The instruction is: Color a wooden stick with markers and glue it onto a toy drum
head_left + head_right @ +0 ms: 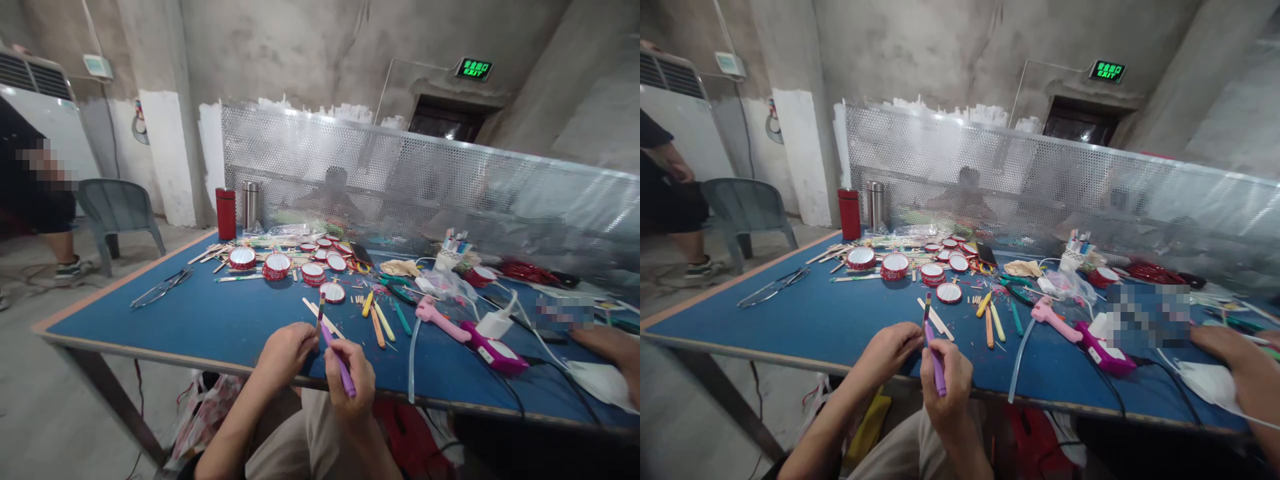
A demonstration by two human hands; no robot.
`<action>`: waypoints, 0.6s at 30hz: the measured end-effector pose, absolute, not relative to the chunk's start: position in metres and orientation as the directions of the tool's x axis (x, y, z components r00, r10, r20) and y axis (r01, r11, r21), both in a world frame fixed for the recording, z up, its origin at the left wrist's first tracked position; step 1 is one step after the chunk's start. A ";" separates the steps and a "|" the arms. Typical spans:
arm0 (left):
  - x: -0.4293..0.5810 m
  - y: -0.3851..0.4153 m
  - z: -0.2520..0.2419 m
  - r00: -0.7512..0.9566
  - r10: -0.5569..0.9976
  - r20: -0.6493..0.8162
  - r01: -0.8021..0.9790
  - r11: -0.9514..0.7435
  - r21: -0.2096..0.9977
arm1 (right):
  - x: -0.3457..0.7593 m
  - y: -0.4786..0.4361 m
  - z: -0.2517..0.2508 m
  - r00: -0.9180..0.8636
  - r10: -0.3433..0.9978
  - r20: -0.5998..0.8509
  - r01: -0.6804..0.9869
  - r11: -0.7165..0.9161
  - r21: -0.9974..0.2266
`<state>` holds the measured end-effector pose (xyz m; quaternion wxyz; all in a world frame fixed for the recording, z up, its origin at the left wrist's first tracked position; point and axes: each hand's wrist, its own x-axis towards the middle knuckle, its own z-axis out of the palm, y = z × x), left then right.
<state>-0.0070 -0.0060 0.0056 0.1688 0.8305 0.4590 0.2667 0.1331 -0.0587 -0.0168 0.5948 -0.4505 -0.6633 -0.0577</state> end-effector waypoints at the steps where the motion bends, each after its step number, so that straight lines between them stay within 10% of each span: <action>1: -0.007 -0.006 0.005 0.437 0.851 0.290 0.670 -0.523 0.527 | 0.133 -0.058 -0.017 0.101 0.530 0.842 0.668 0.591 -0.452; 18: -0.007 -0.004 0.005 0.445 0.848 0.287 0.670 -0.528 0.522 | 0.133 -0.056 -0.018 0.051 0.503 0.863 0.688 0.609 -0.395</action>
